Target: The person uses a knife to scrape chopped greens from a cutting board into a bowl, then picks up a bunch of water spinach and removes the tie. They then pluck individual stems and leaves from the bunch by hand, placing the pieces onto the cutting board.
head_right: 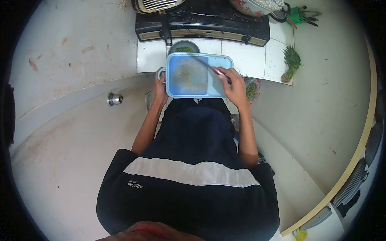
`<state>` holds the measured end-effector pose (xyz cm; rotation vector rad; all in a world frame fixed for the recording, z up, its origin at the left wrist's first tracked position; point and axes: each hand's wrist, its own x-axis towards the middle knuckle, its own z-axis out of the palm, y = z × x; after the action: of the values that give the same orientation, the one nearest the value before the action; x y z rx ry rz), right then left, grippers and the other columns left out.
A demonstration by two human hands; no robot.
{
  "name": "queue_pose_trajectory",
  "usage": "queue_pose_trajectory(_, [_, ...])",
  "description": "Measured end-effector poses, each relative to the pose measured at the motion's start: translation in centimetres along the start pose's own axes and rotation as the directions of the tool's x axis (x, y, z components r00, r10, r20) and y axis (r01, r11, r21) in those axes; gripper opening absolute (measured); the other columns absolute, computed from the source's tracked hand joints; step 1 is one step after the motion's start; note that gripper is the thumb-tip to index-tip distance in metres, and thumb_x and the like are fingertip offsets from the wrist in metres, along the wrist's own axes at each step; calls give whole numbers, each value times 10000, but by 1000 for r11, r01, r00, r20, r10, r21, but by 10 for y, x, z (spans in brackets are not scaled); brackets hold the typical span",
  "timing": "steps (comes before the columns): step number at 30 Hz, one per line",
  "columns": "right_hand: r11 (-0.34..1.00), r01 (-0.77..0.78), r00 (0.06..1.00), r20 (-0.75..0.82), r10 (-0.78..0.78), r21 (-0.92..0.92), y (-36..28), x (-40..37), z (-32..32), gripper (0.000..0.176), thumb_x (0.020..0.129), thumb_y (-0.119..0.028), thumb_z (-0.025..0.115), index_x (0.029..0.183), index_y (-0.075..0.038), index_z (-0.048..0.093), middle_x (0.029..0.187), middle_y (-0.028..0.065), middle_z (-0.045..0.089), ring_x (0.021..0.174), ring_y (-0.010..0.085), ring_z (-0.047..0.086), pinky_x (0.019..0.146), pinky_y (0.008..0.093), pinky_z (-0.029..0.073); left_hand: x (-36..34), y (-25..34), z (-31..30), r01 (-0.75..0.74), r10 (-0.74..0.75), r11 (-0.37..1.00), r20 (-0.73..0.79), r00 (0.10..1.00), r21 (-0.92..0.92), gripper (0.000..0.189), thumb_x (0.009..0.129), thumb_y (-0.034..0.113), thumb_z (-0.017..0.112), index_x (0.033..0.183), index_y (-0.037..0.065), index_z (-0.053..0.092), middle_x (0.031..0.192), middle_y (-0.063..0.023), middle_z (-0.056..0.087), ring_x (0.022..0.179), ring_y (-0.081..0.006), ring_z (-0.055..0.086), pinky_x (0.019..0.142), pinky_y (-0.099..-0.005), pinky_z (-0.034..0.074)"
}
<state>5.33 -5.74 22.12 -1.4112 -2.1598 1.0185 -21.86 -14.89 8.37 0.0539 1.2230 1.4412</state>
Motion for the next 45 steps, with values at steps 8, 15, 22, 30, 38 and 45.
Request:
queue_pose_trajectory(8, [850, -438, 733, -431, 526, 292, 120, -40, -3, 335, 1012, -305, 601, 1040, 29, 595, 818, 98, 621, 725, 157, 542, 715, 345, 469, 2, -13, 41, 28, -30, 999, 85, 996, 27, 362, 1068, 292, 488, 1394, 138, 463, 1173, -71, 630, 1025, -170, 641, 858, -337, 556])
queue_pose_trajectory(15, [866, -347, 655, -568, 498, 360, 190, -69, -28, 350, 891, -252, 772, 1050, 2, 592, 859, 61, 647, 731, 141, 559, 716, 310, 469, 8, -51, 114, 48, -51, 998, 89, 995, 30, 324, 1066, 263, 497, 1365, 138, 495, 1117, -43, 636, 943, -149, 635, 810, -322, 555])
queue_pose_trajectory(22, [832, -344, 595, -584, 552, 436, 269, -80, -58, 363, 828, -108, 795, 1092, 10, 574, 906, 75, 684, 764, 140, 601, 732, 303, 485, 39, -114, 163, 28, -52, 982, 123, 991, 188, 294, 1080, 242, 460, 1340, 112, 509, 1050, -59, 626, 929, -139, 587, 811, -304, 508])
queue_pose_trajectory(30, [856, -352, 725, -469, 505, 378, 327, -36, -75, 401, 836, -104, 773, 1129, 8, 524, 911, 94, 692, 801, 156, 636, 775, 310, 516, 96, -181, 149, 22, 48, 740, -85, 995, 672, 429, 1042, 310, 491, 1337, -1, 507, 1138, -165, 634, 1061, -256, 596, 981, -363, 447])
queue_pose_trajectory(38, [858, -341, 782, -391, 485, 384, 340, 6, -69, 476, 798, -72, 775, 1147, 16, 463, 892, 171, 717, 784, 255, 692, 777, 383, 543, 95, -156, 170, 46, 197, 576, -193, 961, 816, 661, 942, 417, 606, 1438, 2, 469, 1280, -285, 475, 1174, -417, 535, 1029, -430, 424])
queue_pose_trajectory(45, [850, -338, 760, -416, 499, 404, 351, 31, -54, 478, 791, -85, 784, 1137, 15, 469, 890, 165, 723, 787, 250, 700, 774, 375, 548, 115, -158, 170, -25, 344, 408, -128, 930, 913, 665, 908, 370, 662, 1419, -22, 493, 1295, -350, 508, 1258, -456, 474, 1098, -459, 370])
